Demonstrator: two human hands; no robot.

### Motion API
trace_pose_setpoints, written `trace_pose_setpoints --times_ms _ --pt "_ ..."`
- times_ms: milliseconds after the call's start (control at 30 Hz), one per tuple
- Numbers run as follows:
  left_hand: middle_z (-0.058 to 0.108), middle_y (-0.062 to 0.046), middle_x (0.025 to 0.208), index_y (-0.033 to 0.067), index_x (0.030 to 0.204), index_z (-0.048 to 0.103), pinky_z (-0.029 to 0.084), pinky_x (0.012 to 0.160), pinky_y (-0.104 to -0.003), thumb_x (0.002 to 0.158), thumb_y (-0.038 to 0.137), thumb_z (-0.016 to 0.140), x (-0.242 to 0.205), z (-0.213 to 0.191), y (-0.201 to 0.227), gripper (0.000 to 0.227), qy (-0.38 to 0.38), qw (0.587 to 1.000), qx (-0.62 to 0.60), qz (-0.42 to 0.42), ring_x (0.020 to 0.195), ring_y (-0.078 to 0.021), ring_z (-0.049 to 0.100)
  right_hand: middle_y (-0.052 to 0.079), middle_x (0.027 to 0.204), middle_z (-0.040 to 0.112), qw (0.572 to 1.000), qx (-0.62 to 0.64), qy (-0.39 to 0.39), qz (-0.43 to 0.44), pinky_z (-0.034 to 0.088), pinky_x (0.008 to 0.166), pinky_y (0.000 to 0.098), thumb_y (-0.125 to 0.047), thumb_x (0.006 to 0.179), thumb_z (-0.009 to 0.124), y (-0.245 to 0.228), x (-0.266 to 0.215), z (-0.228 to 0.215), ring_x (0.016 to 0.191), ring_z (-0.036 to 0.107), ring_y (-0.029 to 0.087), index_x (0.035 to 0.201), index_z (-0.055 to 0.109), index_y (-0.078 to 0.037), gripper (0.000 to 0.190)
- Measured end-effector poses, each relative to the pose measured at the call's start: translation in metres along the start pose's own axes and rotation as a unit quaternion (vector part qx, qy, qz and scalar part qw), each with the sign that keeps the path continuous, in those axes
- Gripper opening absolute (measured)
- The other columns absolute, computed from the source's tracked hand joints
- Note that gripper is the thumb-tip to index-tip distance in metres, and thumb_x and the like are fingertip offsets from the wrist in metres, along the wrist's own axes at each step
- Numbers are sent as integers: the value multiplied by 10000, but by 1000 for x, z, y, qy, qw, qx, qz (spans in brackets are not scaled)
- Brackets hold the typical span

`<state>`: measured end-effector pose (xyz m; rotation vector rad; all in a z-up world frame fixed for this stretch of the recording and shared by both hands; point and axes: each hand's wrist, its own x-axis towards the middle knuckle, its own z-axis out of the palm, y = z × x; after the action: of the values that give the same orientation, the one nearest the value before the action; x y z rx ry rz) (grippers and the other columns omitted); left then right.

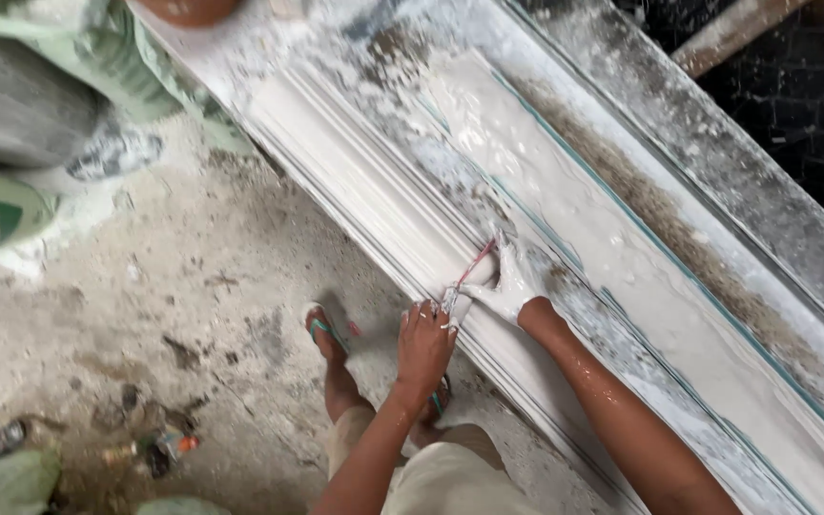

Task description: Apply and smooth white plaster paste onto long decorative ceiling moldings using a spatula.

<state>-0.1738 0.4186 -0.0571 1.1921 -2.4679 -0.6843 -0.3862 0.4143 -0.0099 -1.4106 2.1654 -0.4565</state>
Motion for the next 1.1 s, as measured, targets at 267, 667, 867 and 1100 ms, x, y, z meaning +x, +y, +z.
trace_pose_setpoints --times_ms 267,667,867,1100 --pt "607 -258 1211 16 1380 578 434 1014 -556 874 184 729 -78 40 108 554 -43 999 -29 -13 1168 -434 558 259 1474 396 998 -15 -14 52 458 1047 474 -507 635 898 45 -119 -48 1159 567 409 1653 88 -172 1343" --pt "620 -236 1249 37 1251 627 442 1016 -541 837 174 754 -216 143 239 454 37 996 -69 39 1201 -408 560 338 1492 347 1000 -1 22 -6 298 1158 555 -309 686 909 178 -292 -63 1411 296 530 1655 62 -153 1296" --pt "615 -202 1197 57 1233 632 448 1003 -541 830 173 752 -280 185 321 436 29 997 -58 35 1161 -390 560 262 1479 452 1000 14 4 5 303 1194 530 -308 692 867 272 -374 -70 1441 329 488 1645 58 -159 1259" --pt "604 -197 1173 73 1274 632 438 973 -582 818 172 764 -354 229 414 485 0 998 -62 4 1116 -393 557 296 1543 373 1000 12 6 28 285 1188 549 -328 686 905 340 -477 -95 1461 262 506 1638 29 -164 1305"
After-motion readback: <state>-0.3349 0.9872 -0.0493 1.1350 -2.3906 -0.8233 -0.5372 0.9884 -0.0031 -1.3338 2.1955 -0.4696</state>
